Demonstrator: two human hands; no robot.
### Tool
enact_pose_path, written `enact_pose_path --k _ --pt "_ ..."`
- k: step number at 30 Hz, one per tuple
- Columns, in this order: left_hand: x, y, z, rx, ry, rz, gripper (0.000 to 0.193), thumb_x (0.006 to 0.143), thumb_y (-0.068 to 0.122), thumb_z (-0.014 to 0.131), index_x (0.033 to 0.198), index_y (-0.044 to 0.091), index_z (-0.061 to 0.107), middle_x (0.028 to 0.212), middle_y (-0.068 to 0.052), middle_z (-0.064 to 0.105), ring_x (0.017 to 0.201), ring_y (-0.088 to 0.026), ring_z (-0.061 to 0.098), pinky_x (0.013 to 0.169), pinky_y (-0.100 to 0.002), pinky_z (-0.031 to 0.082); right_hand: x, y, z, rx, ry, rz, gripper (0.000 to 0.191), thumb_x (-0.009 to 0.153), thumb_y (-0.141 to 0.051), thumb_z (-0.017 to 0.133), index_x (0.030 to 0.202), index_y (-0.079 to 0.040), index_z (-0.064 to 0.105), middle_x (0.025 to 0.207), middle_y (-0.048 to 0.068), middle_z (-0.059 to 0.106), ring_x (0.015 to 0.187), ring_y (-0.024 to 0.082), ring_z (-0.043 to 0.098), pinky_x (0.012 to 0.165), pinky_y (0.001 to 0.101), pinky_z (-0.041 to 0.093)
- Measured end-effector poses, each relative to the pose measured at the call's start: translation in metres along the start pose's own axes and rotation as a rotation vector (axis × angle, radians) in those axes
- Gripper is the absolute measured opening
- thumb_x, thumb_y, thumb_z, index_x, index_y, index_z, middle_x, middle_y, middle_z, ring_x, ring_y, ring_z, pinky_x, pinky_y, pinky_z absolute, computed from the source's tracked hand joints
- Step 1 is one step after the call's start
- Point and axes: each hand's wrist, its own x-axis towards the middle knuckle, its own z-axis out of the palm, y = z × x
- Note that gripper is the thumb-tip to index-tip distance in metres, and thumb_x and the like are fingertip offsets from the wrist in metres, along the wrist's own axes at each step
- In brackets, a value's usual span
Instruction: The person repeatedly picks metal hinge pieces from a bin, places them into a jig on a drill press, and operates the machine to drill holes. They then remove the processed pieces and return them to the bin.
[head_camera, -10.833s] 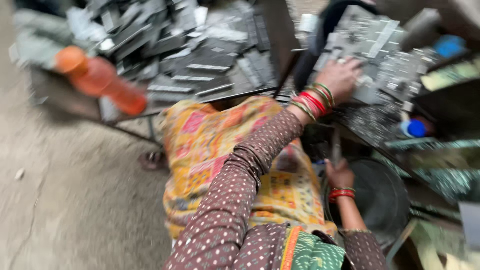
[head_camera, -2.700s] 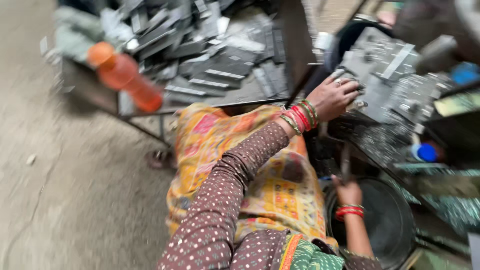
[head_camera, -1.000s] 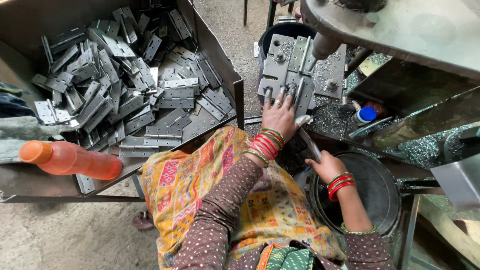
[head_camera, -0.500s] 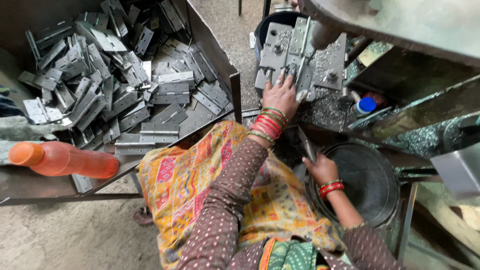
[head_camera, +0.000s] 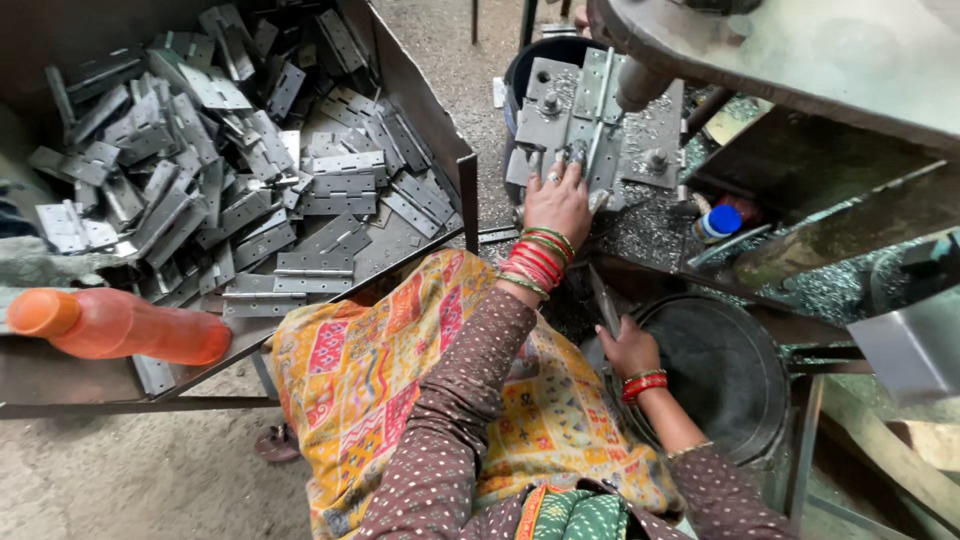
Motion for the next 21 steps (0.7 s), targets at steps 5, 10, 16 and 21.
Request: enact_pose_path --k 5,10,16,21 --pt "-0.003 -0.005 0.015 0.089 0.081 0.050 0.032 0.095 0.022 0.051 0.117 0.009 0.071 0.140 -0.009 0.058 0.136 -0.027 0.051 0.110 -0.056 0.039 0.017 -0.007 -0.035 -0.009 -0.243 0.116 0.049 0.083 -0.049 0.071 0.099 -0.004 0.066 0.083 0.029 0.071 0.081 0.049 0.069 0.072 0.0548 0.054" --pt "0.028 0.007 0.034 0.165 0.038 0.005 0.029 0.097 0.019 0.052 0.115 0.007 0.071 0.133 -0.011 0.061 0.130 -0.027 0.056 0.109 -0.052 0.043 0.029 0.002 -0.060 -0.099 -0.279 0.117 0.055 0.087 -0.055 0.068 0.094 -0.001 0.065 0.083 0.028 0.071 0.081 0.047 0.071 0.072 0.0535 0.056" --pt "0.026 0.006 0.023 0.105 0.075 -0.011 0.024 0.099 0.016 0.052 0.107 0.007 0.073 0.124 -0.010 0.063 0.130 -0.029 0.056 0.110 -0.052 0.043 -0.002 0.002 -0.003 -0.047 -0.062 0.099 0.057 0.091 -0.054 0.065 0.107 0.001 0.064 0.085 0.029 0.070 0.082 0.049 0.069 0.071 0.0552 0.055" --pt "0.020 0.002 0.018 0.093 0.063 0.016 0.026 0.095 0.017 0.052 0.106 0.008 0.074 0.127 -0.010 0.062 0.128 -0.028 0.056 0.112 -0.053 0.040 0.025 0.003 -0.037 -0.088 -0.310 0.170 0.061 0.085 -0.061 0.068 0.098 -0.001 0.071 0.087 0.027 0.073 0.086 0.046 0.072 0.076 0.0529 0.057"
